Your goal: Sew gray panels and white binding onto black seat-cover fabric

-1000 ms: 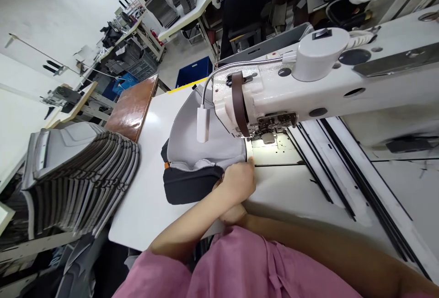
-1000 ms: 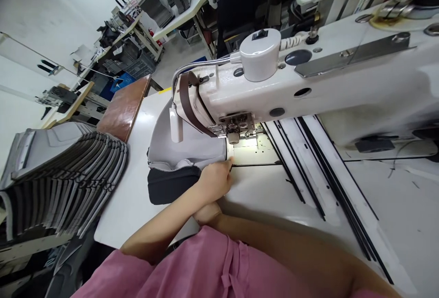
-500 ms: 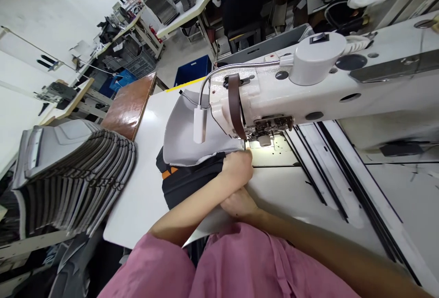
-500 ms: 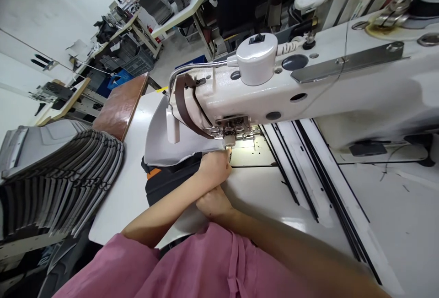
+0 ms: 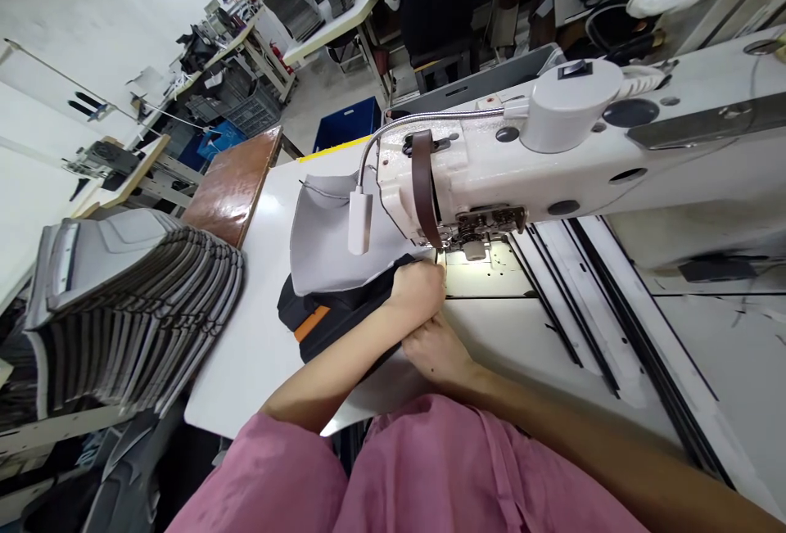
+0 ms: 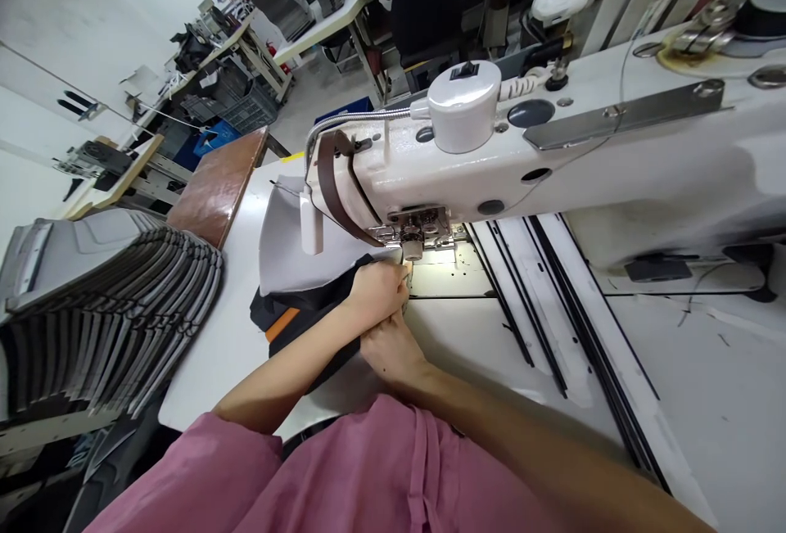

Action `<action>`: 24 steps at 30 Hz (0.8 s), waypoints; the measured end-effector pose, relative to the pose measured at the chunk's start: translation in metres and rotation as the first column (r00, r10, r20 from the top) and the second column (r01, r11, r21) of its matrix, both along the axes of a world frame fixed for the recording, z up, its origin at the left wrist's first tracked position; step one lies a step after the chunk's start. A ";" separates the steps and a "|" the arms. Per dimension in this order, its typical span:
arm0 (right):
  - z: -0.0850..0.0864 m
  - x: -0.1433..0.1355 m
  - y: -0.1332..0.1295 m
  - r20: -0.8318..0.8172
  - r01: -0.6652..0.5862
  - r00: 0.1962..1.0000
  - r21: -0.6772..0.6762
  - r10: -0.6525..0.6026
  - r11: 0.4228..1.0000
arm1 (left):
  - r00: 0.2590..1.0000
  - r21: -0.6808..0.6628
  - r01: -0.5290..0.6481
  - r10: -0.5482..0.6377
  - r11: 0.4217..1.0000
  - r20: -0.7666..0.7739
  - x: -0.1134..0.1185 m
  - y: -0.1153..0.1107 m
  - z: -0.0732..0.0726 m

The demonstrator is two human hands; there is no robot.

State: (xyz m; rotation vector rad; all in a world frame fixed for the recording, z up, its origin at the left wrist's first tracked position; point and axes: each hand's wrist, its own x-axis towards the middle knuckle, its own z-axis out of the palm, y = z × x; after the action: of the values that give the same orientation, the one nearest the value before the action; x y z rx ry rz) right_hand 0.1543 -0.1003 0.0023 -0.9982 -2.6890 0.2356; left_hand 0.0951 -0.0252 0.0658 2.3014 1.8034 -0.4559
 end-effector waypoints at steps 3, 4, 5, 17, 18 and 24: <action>0.002 0.008 0.000 0.083 0.048 0.995 0.175 -0.063 0.983 | 0.999 0.026 0.009 -0.010 1.000 0.042 -0.004 0.000 -0.001; 0.001 0.009 -0.001 0.083 0.075 0.992 0.227 -0.096 0.971 | 0.998 0.040 0.014 -0.016 0.999 0.055 -0.006 0.000 -0.003; 0.000 0.010 -0.001 0.067 0.101 0.990 0.261 -0.122 0.960 | 0.998 0.053 0.023 -0.026 0.998 0.065 -0.008 0.000 -0.004; -0.013 0.009 0.009 -0.063 0.186 0.983 0.323 -0.175 0.928 | 0.953 0.127 0.241 -0.259 0.962 0.159 -0.029 0.020 -0.017; -0.013 0.010 0.010 -0.073 0.191 0.982 0.327 -0.176 0.926 | 0.951 0.136 0.243 -0.264 0.960 0.163 -0.030 0.021 -0.017; -0.017 0.014 0.014 -0.093 0.166 0.985 0.304 -0.144 0.938 | 0.954 0.156 0.259 -0.277 0.953 0.113 -0.030 0.021 -0.016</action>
State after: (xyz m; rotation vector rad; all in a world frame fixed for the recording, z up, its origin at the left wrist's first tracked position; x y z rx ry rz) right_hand 0.1681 -0.0861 -0.0145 -1.0718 -2.4655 -0.1778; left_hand 0.0651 -0.0039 0.0503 2.6188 1.5110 -0.2107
